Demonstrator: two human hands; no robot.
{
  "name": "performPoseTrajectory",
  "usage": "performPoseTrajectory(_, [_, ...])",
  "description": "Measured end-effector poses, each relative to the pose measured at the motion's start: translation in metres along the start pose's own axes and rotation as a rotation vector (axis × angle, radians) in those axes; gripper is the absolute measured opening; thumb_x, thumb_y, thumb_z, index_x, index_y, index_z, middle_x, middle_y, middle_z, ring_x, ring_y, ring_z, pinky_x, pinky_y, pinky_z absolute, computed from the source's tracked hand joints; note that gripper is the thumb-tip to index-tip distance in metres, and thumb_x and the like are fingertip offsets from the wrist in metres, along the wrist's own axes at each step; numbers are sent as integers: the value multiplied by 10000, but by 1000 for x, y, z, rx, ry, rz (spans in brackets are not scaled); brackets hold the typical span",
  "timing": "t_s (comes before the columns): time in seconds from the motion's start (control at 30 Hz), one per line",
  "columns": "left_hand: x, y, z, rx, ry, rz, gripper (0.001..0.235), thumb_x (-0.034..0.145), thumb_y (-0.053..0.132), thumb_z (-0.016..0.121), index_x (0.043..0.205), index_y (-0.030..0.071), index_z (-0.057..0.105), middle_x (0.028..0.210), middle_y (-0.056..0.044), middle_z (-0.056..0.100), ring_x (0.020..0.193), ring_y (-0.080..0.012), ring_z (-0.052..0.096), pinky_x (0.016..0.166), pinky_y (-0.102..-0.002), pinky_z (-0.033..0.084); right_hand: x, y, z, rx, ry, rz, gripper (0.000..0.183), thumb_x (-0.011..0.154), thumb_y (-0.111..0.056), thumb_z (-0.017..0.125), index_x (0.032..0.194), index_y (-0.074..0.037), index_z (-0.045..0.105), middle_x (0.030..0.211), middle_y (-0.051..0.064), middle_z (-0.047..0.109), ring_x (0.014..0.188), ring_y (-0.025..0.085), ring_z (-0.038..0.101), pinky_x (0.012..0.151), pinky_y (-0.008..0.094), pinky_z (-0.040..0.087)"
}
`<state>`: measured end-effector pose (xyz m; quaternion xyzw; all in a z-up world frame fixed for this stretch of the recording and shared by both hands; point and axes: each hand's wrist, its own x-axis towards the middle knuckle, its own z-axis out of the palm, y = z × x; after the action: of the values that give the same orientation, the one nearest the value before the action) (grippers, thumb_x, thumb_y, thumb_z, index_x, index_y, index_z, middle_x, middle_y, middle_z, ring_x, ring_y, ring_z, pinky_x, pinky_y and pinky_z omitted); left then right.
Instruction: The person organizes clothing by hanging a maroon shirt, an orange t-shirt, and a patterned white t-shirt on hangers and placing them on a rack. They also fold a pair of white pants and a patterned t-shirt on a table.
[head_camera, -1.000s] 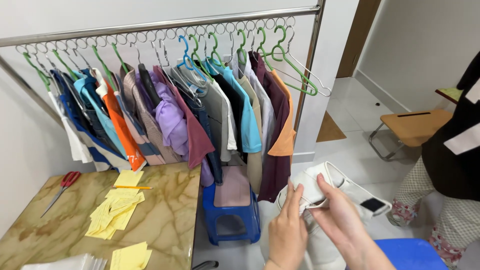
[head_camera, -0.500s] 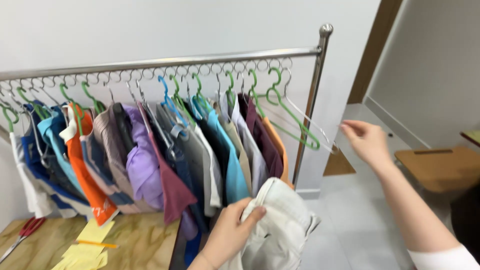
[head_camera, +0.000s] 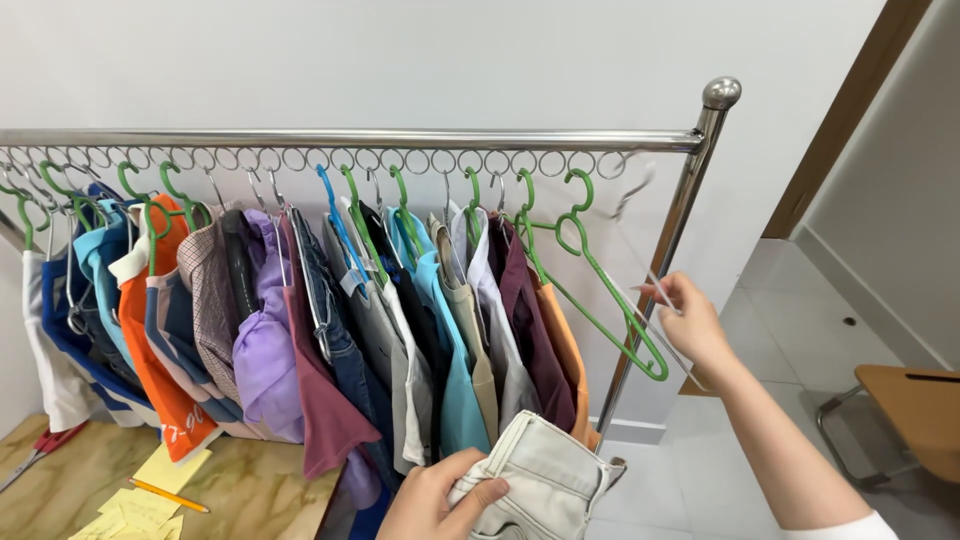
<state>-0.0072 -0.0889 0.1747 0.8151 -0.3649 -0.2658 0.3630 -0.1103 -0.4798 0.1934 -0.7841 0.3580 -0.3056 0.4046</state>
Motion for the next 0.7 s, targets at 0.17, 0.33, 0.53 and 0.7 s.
performPoseTrajectory(0.17, [-10, 2, 2, -69, 31, 119, 176, 965, 420, 784, 977, 248, 820, 613, 91, 556, 572, -53, 469, 575, -261, 370, -58, 3, -45, 162, -5, 132, 210, 988, 83, 367, 1030, -109, 441, 1402, 96, 713, 1301, 268, 683, 783, 418, 475])
performPoseTrajectory(0.33, [-15, -19, 1, -76, 145, 187, 233, 976, 424, 705, 903, 213, 772, 627, 74, 603, 582, -64, 512, 561, -302, 424, -191, -10, -96, 151, 70, 463, 537, 1127, -198, 422, 1650, -300, 482, 1395, 197, 682, 979, 472, 742, 848, 510, 518])
performPoseTrajectory(0.53, [-28, -43, -3, -145, 227, 311, 391, 1011, 398, 690, 745, 144, 559, 656, 65, 398, 646, -63, 373, 593, -318, 338, -325, 165, -143, 516, 168, 553, 609, 1149, -33, 366, 1742, -172, 363, 1238, 540, 637, 830, 764, 545, 716, 762, 413])
performPoseTrajectory(0.7, [-66, -54, -12, -101, 216, 372, 361, 1019, 419, 659, 801, 145, 572, 664, 43, 362, 658, -80, 348, 615, -320, 329, -432, 270, -165, 645, 29, 427, 692, 1094, -190, 391, 1778, -293, 366, 1057, 581, 761, 623, 616, 577, 590, 628, 428])
